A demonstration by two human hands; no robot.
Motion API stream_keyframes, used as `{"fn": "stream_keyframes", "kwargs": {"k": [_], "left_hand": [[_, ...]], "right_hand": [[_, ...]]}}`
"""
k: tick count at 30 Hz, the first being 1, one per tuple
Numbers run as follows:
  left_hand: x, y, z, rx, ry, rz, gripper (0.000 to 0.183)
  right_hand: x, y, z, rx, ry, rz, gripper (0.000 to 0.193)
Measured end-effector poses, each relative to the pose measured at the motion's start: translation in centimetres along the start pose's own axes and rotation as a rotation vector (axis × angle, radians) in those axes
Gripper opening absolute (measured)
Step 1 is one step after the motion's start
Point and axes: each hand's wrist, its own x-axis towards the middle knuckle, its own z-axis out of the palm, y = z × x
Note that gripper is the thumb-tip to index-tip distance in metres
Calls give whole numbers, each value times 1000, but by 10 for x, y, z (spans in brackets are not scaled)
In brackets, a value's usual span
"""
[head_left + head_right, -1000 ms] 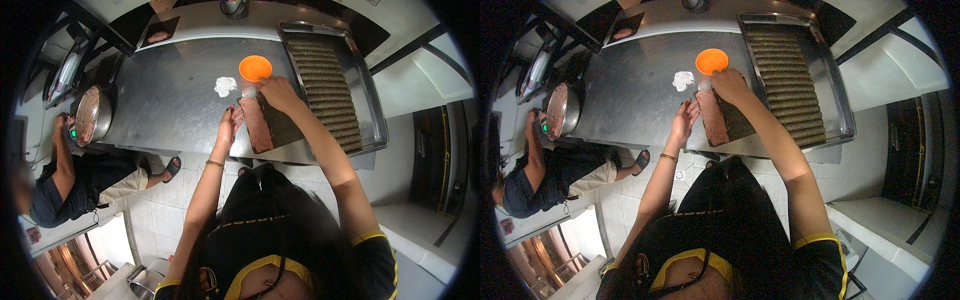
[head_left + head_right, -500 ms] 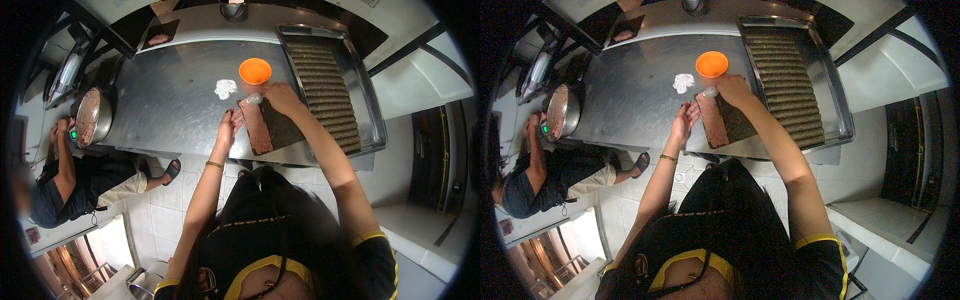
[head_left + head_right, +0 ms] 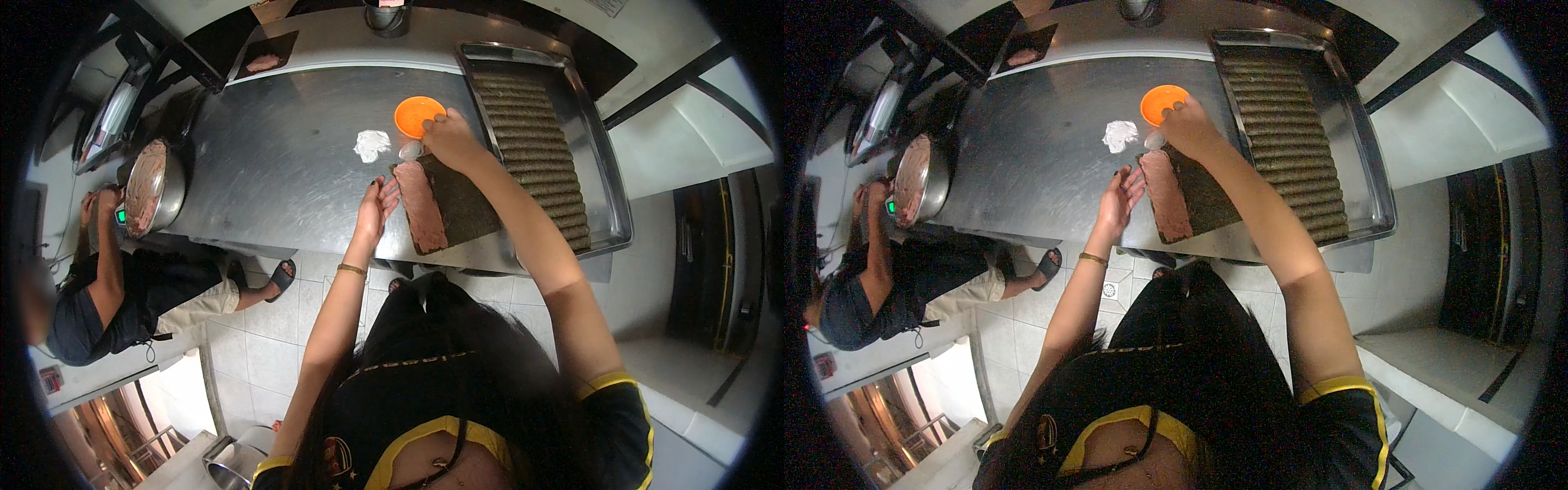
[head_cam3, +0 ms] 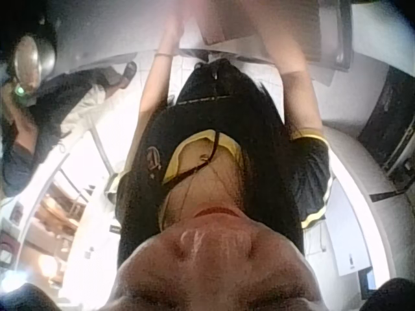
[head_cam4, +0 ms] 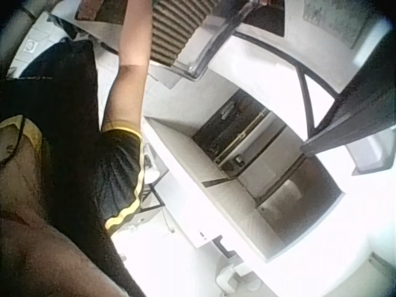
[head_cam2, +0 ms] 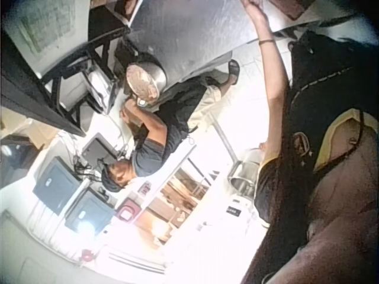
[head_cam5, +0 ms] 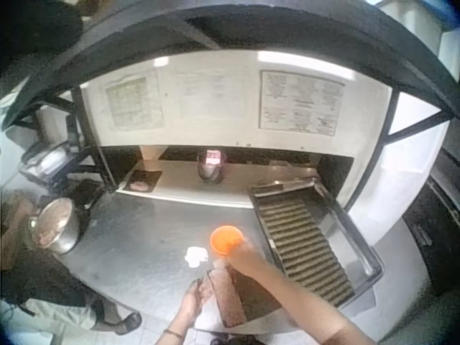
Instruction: The person spreads a pink paste onto a sheet of seaweed using a spoon. They then roll the seaweed into a cylindrical shape and place it on a tray.
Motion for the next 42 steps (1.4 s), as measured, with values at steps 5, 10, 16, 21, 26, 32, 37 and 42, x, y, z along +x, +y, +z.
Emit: {"fn": "stream_keyframes", "kwargs": {"k": [5, 10, 16, 21, 26, 32, 37, 42], "left_hand": [[1, 0, 1, -9, -4, -1, 43], [-2, 1, 3, 5, 9, 6, 43], [-2, 3, 5, 128, -24, 15, 43], [8, -1, 0, 180, -16, 9, 46], [11, 2, 3, 250, 7, -6, 46], [10, 2, 1, 237, 13, 11, 46], [-11, 6, -3, 242, -30, -61, 47], [-38, 3, -3, 273, -129, -147, 50]], "right_hand": [[21, 10, -3, 60, -49, -117, 12], [44, 6, 13, 22, -72, -222, 11], [52, 3, 28, 16, -114, -235, 11], [47, 10, 24, 64, -147, -199, 10], [34, 19, 24, 38, -249, -106, 13], [2, 19, 18, 79, -103, 1, 15], [-29, 0, 10, 218, -153, 294, 14], [-65, -19, 16, 314, -254, 375, 19]]}}
